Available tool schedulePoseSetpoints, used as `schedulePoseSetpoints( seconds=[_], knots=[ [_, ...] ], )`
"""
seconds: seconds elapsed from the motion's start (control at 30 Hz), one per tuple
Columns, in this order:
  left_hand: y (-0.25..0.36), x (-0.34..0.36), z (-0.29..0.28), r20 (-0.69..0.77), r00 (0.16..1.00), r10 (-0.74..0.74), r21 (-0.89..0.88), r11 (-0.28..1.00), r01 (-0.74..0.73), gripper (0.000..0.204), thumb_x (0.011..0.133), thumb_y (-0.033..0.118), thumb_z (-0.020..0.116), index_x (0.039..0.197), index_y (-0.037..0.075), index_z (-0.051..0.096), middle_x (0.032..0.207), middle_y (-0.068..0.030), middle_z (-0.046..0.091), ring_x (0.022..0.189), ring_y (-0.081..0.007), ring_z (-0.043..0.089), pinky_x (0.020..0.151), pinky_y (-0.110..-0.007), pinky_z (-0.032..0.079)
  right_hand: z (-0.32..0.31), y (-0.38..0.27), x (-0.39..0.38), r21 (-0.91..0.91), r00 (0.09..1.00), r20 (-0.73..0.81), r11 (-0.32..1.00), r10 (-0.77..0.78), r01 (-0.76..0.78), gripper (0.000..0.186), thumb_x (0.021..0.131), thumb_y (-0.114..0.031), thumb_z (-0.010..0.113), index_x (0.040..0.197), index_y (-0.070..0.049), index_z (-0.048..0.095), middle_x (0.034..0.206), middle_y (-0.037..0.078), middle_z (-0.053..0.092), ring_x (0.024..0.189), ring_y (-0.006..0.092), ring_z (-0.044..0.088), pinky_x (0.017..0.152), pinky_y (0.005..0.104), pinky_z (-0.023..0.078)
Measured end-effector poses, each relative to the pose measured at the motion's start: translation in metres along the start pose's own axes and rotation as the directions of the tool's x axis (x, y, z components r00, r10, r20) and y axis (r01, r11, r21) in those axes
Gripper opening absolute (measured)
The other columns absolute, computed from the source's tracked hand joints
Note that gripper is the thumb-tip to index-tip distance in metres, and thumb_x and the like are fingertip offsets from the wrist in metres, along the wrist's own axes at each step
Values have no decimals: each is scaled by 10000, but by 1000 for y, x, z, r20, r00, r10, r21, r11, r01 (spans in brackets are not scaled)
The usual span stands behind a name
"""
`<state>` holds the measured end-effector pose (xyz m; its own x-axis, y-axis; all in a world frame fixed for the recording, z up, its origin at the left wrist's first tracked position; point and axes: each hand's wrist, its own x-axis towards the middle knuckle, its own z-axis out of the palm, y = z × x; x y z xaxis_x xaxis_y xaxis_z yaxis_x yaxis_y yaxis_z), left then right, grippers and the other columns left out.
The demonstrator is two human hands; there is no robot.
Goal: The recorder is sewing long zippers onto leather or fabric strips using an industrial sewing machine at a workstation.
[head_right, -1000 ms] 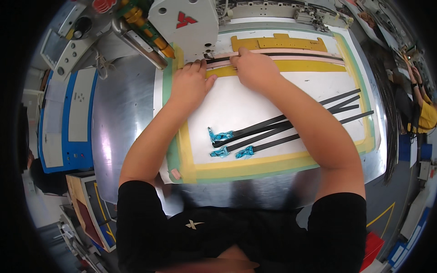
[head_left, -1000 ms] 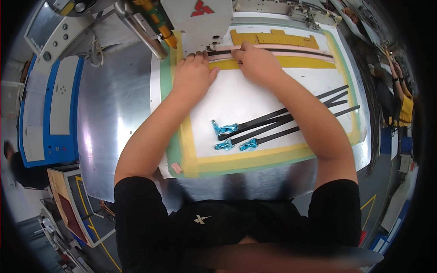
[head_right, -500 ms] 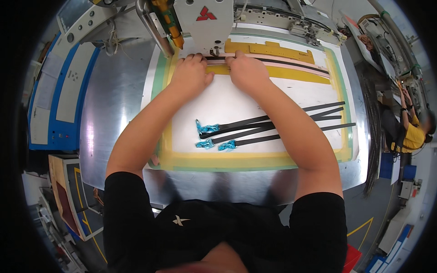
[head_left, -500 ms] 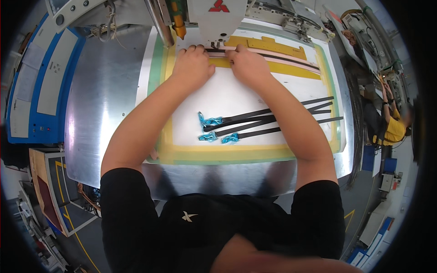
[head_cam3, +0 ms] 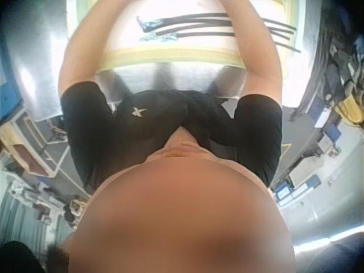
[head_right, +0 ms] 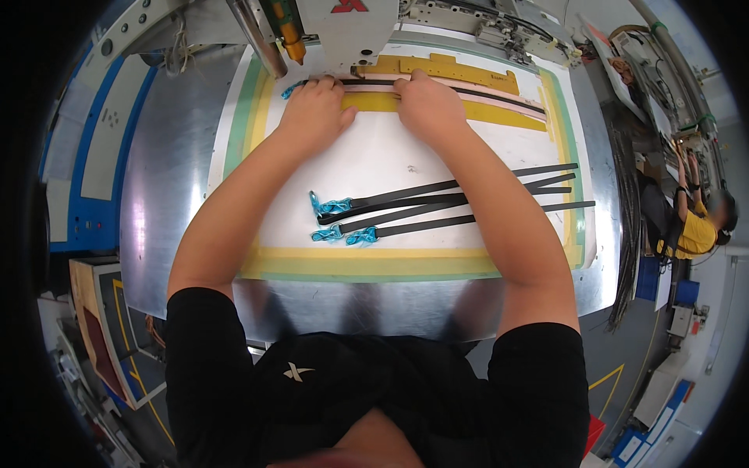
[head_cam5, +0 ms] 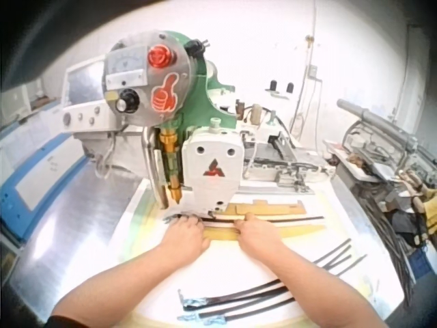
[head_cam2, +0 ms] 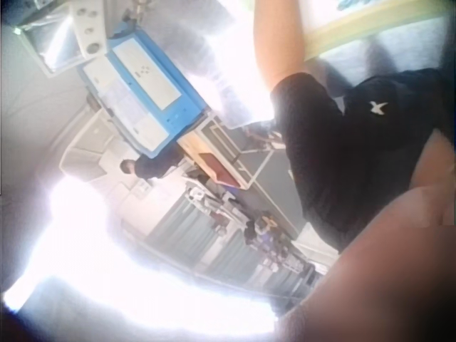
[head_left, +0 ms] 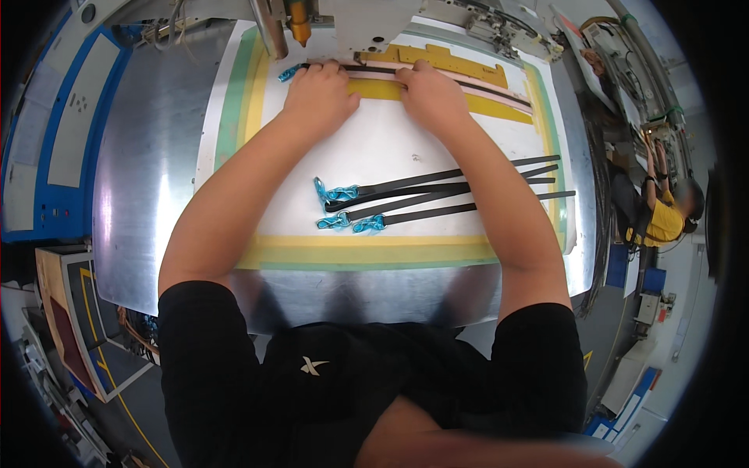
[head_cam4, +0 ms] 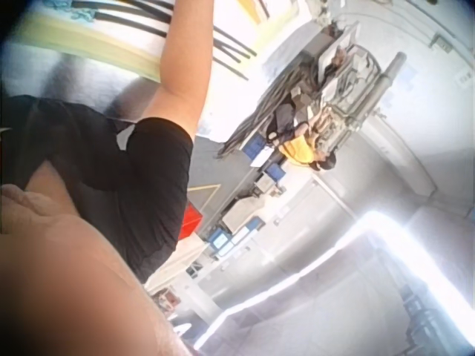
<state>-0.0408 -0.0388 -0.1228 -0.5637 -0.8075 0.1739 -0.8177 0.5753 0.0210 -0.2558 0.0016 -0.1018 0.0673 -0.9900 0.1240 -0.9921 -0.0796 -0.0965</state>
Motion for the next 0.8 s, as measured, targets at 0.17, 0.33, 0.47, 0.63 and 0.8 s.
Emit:
schedulePoseSetpoints(
  seconds=[0.17,0.33,0.47,0.63,0.8],
  knots=[
    [10,-2,-3,-54,998,-14,48,999,17,549,1000,412,601,1398,35,620,1268,-181,662,1211,-332,626,1045,-452,478,2,-2,0,1,999,-26,999,-44,44,340,949,-144,573,1235,-158,756,1208,139,664,1074,327,704,919,448,583],
    [12,2,2,-46,998,-36,37,999,38,535,1007,422,593,1424,88,616,1281,-181,659,1230,-349,620,1047,-454,481,11,3,0,6,989,-117,996,-89,90,295,960,-196,612,1218,-154,751,1132,121,685,1023,341,706,883,453,580],
    [17,6,8,-70,997,-42,31,999,44,523,1011,439,586,1455,164,608,1333,-174,641,1262,-361,609,1055,-475,477,-3,11,-5,-2,997,-51,999,-51,51,316,978,-210,589,1253,-180,741,1174,121,676,1056,328,706,905,449,583],
    [35,4,-10,-22,995,-97,94,991,99,544,1019,454,569,1479,164,583,1390,-170,611,1277,-351,601,1074,-508,460,-10,39,-12,-52,1000,15,998,21,-20,323,996,-234,580,1279,-186,728,1221,114,670,1095,320,702,926,448,584],
    [38,12,-5,13,995,-96,78,992,94,565,1015,464,573,1492,162,575,1401,-195,597,1288,-367,589,1093,-502,453,-7,52,-13,-44,1000,-12,999,20,-20,301,995,-233,586,1243,-158,737,1195,125,677,1094,332,698,924,456,582]
  ],
)
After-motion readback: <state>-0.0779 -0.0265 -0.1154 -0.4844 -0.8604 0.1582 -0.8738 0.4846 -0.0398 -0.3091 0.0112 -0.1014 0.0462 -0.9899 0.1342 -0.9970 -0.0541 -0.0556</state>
